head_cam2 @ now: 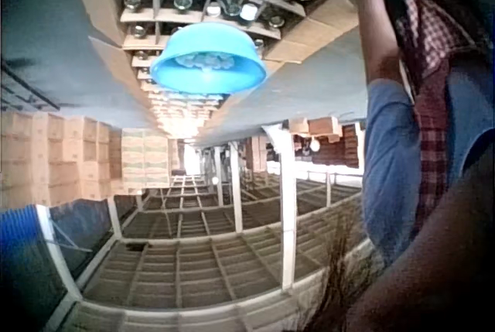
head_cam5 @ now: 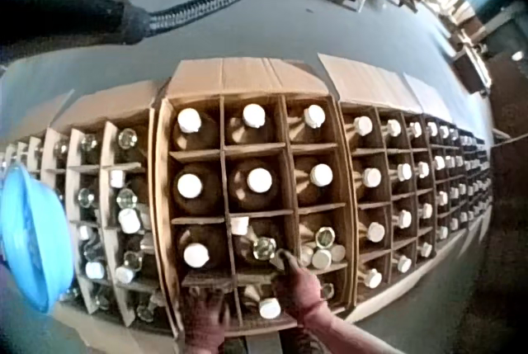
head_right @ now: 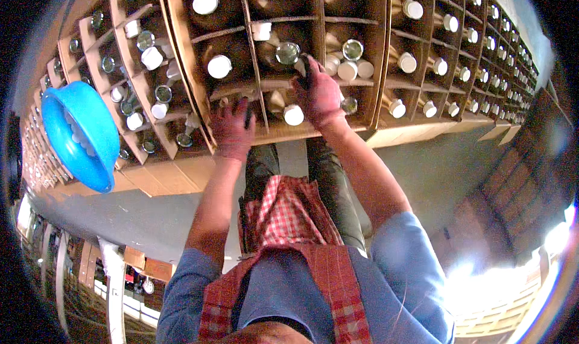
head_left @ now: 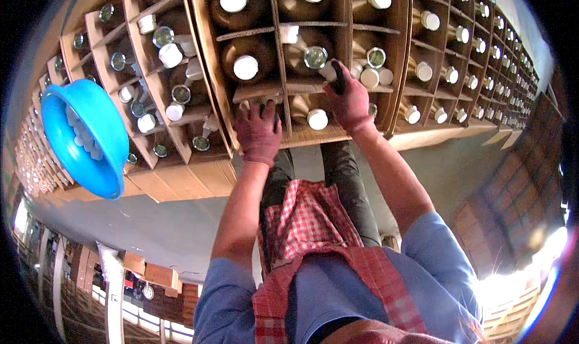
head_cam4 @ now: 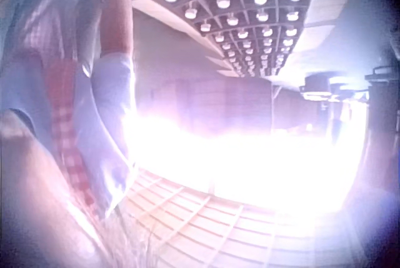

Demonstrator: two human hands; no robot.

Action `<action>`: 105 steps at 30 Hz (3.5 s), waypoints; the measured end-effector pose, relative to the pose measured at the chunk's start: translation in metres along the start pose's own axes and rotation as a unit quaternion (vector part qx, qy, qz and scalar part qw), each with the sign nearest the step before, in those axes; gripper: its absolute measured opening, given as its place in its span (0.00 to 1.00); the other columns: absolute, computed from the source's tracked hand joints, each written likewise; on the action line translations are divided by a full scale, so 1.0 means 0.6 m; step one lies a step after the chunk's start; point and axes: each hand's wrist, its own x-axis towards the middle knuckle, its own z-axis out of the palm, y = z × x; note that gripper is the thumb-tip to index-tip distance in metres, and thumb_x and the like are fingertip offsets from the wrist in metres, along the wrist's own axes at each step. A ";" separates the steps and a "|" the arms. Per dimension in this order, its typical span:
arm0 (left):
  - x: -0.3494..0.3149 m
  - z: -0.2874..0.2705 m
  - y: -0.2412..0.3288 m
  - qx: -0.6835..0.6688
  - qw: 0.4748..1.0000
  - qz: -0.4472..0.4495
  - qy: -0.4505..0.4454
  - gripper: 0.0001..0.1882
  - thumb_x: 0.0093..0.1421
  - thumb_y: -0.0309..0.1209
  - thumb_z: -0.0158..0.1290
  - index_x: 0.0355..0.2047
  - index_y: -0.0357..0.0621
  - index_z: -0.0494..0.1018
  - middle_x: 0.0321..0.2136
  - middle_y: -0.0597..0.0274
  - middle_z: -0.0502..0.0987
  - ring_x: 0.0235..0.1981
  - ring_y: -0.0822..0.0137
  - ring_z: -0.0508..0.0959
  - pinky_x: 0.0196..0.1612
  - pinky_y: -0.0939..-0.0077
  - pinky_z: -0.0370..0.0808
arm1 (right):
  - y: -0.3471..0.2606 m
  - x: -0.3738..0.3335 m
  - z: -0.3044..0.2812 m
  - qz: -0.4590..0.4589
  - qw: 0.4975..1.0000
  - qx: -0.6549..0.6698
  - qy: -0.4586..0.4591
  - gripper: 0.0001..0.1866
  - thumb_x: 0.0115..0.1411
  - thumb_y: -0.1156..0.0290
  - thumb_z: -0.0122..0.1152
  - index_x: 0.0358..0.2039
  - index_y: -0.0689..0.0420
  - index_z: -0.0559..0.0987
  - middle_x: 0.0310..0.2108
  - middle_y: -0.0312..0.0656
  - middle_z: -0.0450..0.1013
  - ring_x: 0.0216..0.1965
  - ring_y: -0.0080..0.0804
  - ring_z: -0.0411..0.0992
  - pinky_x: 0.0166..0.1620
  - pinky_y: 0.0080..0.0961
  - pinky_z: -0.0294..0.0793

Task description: The person repeatedly picks white bottle caps from a blue bowl and screws them onto glass bottles arranged in cardboard trays. The person works across multiple trays, moving the bowl as needed to continue capping bottles.

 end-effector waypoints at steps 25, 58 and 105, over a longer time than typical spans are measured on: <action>-0.045 0.032 -0.008 -0.013 0.997 -0.020 -0.078 0.30 0.46 0.32 0.52 0.53 0.47 0.64 0.55 0.51 0.62 0.54 0.46 0.62 0.55 0.49 0.59 | -0.045 0.035 0.036 -0.176 0.945 -0.263 0.079 0.17 0.50 0.60 0.57 0.43 0.42 0.75 0.56 0.42 0.61 0.59 0.52 0.54 0.58 0.48 0.54; 0.255 0.030 0.293 0.039 0.931 0.212 -0.296 0.18 0.53 0.30 0.51 0.44 0.38 0.71 0.33 0.49 0.77 0.35 0.54 0.79 0.36 0.65 0.77 | 0.164 0.032 -0.065 0.024 0.982 -0.154 0.110 0.24 0.49 0.52 0.62 0.38 0.57 0.69 0.38 0.54 0.72 0.37 0.54 0.72 0.34 0.40 0.74; -0.113 -0.026 -0.413 -0.095 0.866 -0.445 0.207 0.37 0.34 0.47 0.70 0.37 0.31 0.70 0.36 0.48 0.76 0.32 0.53 0.75 0.35 0.61 0.72 | 0.269 -0.067 0.006 0.055 0.989 -0.011 0.139 0.25 0.52 0.60 0.63 0.48 0.58 0.71 0.42 0.50 0.72 0.43 0.41 0.72 0.45 0.31 0.70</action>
